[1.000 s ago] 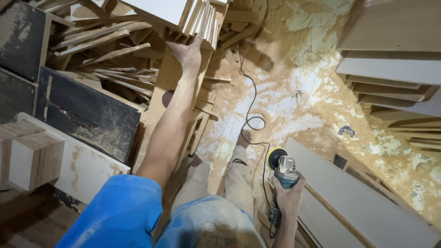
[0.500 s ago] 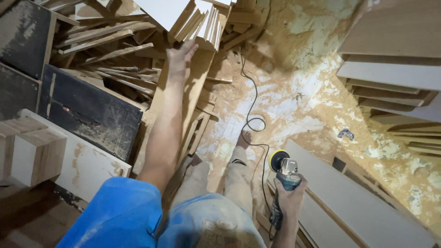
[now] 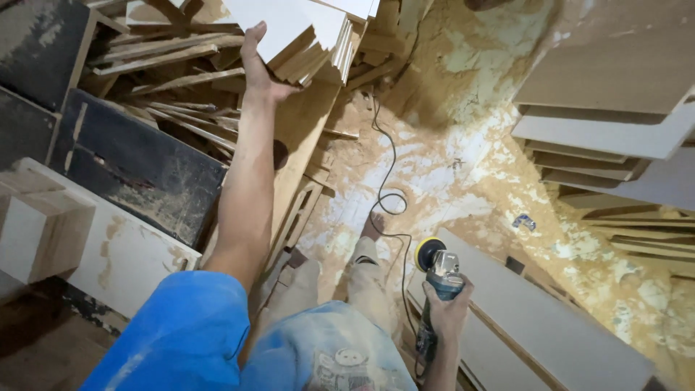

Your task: Sanding small wooden blocks using a handheld power sander in a workshop environment.

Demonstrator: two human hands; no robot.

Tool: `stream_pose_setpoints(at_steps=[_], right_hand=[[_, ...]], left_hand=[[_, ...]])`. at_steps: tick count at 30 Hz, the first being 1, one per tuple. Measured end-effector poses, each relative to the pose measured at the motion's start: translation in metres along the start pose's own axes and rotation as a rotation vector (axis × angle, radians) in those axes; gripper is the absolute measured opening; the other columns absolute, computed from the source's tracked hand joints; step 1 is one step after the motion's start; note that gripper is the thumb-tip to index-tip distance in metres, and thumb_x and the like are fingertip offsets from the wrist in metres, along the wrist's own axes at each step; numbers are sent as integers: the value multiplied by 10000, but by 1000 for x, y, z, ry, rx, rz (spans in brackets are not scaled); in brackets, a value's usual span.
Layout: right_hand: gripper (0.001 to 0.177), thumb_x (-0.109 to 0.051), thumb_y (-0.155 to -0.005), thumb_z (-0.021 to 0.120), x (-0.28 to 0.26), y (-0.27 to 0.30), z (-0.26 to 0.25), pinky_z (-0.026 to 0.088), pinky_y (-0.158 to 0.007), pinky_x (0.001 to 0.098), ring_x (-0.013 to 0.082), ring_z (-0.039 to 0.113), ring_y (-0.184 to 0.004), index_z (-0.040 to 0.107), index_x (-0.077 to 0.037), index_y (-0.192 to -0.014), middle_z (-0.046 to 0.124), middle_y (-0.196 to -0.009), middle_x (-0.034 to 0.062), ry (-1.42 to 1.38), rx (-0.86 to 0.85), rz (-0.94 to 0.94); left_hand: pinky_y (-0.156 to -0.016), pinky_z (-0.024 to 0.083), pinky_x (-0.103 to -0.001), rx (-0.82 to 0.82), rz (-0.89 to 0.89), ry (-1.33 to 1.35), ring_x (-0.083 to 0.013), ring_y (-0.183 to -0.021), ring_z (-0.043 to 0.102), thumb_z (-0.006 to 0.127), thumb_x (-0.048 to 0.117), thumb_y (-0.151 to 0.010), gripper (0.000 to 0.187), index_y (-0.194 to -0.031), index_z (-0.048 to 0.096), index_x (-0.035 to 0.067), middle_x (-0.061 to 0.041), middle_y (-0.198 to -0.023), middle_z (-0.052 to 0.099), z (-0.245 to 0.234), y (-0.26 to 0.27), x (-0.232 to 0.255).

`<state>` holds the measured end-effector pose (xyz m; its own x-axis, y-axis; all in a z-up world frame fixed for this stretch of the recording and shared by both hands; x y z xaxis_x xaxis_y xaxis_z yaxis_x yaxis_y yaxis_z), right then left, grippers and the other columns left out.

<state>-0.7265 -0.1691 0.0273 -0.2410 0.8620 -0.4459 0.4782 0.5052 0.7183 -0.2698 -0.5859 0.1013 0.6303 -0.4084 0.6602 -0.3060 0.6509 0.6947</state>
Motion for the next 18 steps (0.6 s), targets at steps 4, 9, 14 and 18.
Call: stream_pose_setpoints(at_steps=[4,9,14,18], right_hand=[[901,-401,-817,906,4,9,-3,525,-1067,506,396,712,-1213,480,-157,-1572,730,-1394,198,60,13,-18],[901,-445,-806,892,2,19,-8,525,-1071,513,394,716,-1242,485,-177,-1565,733,-1408,172,138,19,-76],[905,-437,-817,878,-7,30,-3,505,-1079,533,399,681,-1285,457,-140,-1561,696,-1419,222,172,2,-206],[896,-378,-812,905,-16,34,17,502,-1096,486,359,666,-1267,466,-126,-1550,672,-1418,207,155,6,-320]], left_hand=[[-1337,278,-729,132,106,-118,-307,-1717,288,839,587,-463,1200,-1592,576,275,-27,-1783,452,-41,17,-8],[-971,667,-515,-480,-119,415,-339,-1182,735,814,434,-751,669,-1308,598,133,-95,-1213,697,-98,24,-51],[-1368,78,-885,-883,-150,769,-642,-1573,462,643,586,-943,961,-1670,486,-22,-367,-1415,714,-201,46,-102],[-1066,232,-669,-925,78,648,-470,-1473,435,654,511,-926,970,-1706,305,51,-244,-1546,590,-258,122,-74]])
Point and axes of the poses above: each hand's wrist, its own y-axis away from the middle knuckle, its own z-axis out of the palm, x = y × z, the point moved 4 cm from there along -y, towards the middle knuckle
